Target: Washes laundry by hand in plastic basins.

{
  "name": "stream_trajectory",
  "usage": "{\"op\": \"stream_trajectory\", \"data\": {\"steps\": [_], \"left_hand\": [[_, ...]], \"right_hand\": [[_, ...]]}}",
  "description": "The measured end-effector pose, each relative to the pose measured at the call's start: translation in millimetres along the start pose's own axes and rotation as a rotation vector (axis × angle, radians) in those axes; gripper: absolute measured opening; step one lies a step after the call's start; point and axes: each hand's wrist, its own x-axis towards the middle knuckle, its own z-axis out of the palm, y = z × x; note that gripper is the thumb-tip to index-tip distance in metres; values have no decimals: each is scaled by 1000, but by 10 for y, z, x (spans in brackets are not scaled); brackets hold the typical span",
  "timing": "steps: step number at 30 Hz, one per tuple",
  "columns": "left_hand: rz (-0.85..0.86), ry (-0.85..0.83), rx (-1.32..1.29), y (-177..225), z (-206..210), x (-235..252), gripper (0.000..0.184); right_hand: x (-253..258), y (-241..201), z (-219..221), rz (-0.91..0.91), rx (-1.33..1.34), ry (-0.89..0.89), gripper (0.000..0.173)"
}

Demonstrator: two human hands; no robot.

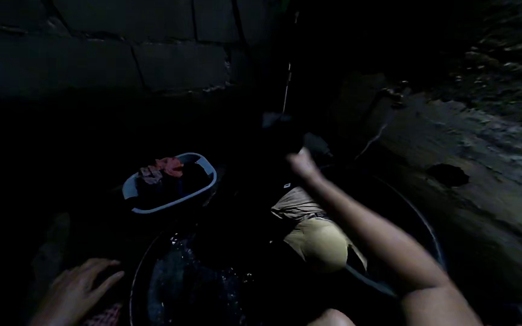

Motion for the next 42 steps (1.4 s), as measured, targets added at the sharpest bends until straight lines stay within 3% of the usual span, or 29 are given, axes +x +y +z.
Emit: {"op": "stream_trajectory", "data": {"steps": [2,4,6,8,10,14,16,18,22,26,32,34,36,39,42], "left_hand": [[-12,-17,-8,-28,42,24,40],[-12,-50,-24,19,113,82,41],[-39,-109,-21,116,218,174,43],[-50,-174,-17,215,371,260,45],[-38,-226,-27,312,508,338,47],[-47,-287,-79,346,775,436,46],[-54,-321,-110,310,855,464,47],[-49,-363,-113,270,893,502,48],[-29,-410,-134,318,889,604,49],[12,-404,-142,412,893,632,50],[-16,-433,-129,324,894,635,51],[-30,-434,-141,306,892,629,51],[-42,-425,-153,290,889,634,51],[-58,-422,-167,248,872,637,51],[-71,-424,-167,184,878,643,52]], "right_hand": [[579,-350,-568,-58,-17,251,37],[1048,-553,-1092,-150,104,389,69],[1269,-642,-1397,-89,185,458,90],[1204,-524,-1384,-30,41,377,84],[991,-212,-1247,-77,-206,167,69],[250,706,-935,-56,-360,-93,69],[-123,1191,-866,-9,-443,-115,79],[-449,1435,-806,44,-616,-155,102],[-779,1340,-845,131,-707,-260,119],[-821,1223,-1006,105,-542,-315,119],[-778,1123,-739,0,-904,-238,120],[-743,1022,-598,-60,-922,-248,112],[-653,986,-590,-90,-742,-193,95],[-477,1137,-830,39,-416,-76,62],[-503,1699,-1180,244,-311,16,60]]}}
